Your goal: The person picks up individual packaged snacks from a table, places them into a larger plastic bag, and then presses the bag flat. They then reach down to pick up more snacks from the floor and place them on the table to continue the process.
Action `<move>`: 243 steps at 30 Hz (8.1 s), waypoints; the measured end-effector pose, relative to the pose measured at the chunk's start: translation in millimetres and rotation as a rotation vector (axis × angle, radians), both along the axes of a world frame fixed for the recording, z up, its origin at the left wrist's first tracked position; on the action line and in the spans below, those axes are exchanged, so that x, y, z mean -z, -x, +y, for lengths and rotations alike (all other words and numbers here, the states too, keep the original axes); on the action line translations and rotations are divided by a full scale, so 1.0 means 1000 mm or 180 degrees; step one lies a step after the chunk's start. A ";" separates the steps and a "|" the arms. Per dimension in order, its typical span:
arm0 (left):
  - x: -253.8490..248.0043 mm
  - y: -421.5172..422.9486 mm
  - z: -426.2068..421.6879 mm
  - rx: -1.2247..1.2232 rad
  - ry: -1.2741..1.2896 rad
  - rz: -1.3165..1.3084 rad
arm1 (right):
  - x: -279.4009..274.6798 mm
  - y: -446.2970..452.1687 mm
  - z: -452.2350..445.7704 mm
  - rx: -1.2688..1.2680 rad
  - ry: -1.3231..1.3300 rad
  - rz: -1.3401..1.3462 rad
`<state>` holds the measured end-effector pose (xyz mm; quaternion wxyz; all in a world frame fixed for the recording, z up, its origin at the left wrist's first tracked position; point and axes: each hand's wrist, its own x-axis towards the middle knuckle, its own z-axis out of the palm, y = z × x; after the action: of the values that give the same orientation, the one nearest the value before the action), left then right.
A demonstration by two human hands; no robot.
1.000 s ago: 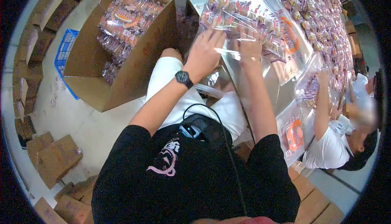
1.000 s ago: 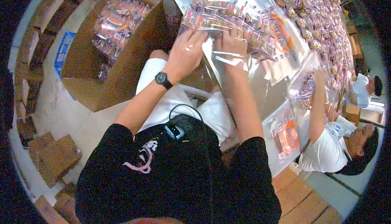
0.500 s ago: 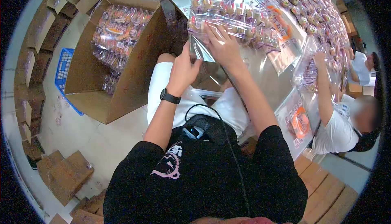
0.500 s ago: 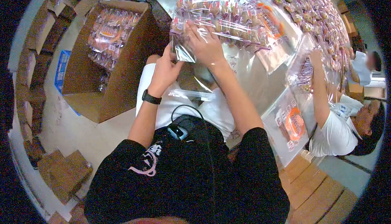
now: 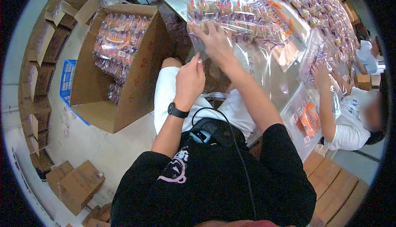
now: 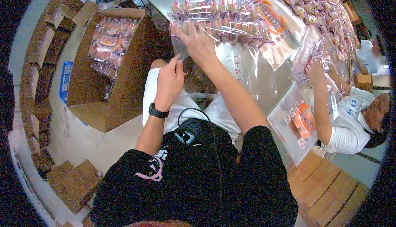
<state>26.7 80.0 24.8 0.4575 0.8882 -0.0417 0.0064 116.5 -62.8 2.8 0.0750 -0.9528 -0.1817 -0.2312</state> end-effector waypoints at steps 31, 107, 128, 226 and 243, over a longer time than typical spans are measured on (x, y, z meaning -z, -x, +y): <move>0.017 0.010 0.002 0.0054 -0.0045 -0.0011 | 0.024 -0.003 0.007 -0.0177 -0.0571 -0.0353; 0.070 0.002 0.049 -0.0065 0.0838 -0.0264 | 0.006 0.039 -0.033 0.0329 -0.0610 -0.0548; -0.009 -0.189 -0.041 0.1279 -0.2271 -0.1803 | 0.001 -0.053 -0.165 0.0859 0.0053 0.0325; 0.057 0.045 -0.071 0.1531 0.0566 -0.1413 | -0.018 0.014 -0.042 0.0716 -0.0239 0.0256; 0.118 0.026 0.102 -0.0783 -0.0059 -0.0098 | -0.015 0.003 -0.014 0.1485 -0.0432 0.0365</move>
<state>0.7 181.5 -93.0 0.4443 0.8906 0.0606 0.0758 113.1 -77.2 18.1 0.0936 -0.9733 0.0637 -0.1995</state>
